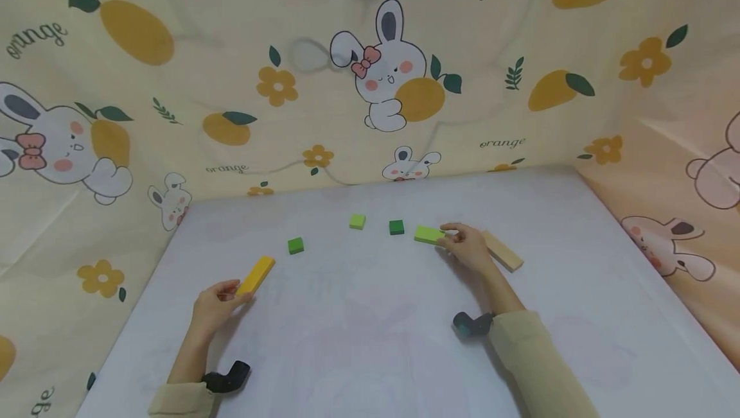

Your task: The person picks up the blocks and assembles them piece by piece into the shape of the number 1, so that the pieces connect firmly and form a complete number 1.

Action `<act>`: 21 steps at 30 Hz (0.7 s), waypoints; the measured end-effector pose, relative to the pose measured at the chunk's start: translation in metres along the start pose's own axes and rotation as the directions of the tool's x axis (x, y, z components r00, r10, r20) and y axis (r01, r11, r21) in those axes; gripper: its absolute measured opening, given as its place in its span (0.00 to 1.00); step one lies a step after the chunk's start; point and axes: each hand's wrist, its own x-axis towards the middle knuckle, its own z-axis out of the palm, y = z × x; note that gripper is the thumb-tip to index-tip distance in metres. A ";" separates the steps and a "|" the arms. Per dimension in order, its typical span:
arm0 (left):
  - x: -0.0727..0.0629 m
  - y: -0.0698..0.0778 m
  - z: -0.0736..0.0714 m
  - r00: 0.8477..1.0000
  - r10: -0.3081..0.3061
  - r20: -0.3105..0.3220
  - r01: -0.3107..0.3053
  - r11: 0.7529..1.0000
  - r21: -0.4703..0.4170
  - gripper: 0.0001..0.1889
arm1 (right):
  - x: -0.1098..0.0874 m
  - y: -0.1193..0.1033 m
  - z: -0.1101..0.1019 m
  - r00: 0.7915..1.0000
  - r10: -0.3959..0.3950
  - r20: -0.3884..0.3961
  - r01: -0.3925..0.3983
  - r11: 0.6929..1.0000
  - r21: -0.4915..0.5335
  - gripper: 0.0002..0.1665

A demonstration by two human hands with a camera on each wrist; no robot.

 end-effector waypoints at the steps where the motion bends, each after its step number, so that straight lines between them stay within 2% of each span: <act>1: 0.000 -0.001 0.000 1.000 0.000 0.004 0.000 1.000 0.001 0.26 | 0.001 0.001 0.000 1.000 0.006 0.007 -0.006 1.000 -0.003 0.30; 7: 0.000 -0.003 0.001 0.999 -0.022 0.023 0.022 1.000 0.001 0.25 | 0.008 0.006 0.002 1.000 0.030 0.005 -0.030 0.999 -0.024 0.29; 21: -0.001 -0.005 0.003 1.000 -0.009 -0.025 0.009 1.000 0.000 0.23 | 0.016 0.014 0.002 0.994 0.110 -0.005 -0.110 0.994 0.020 0.31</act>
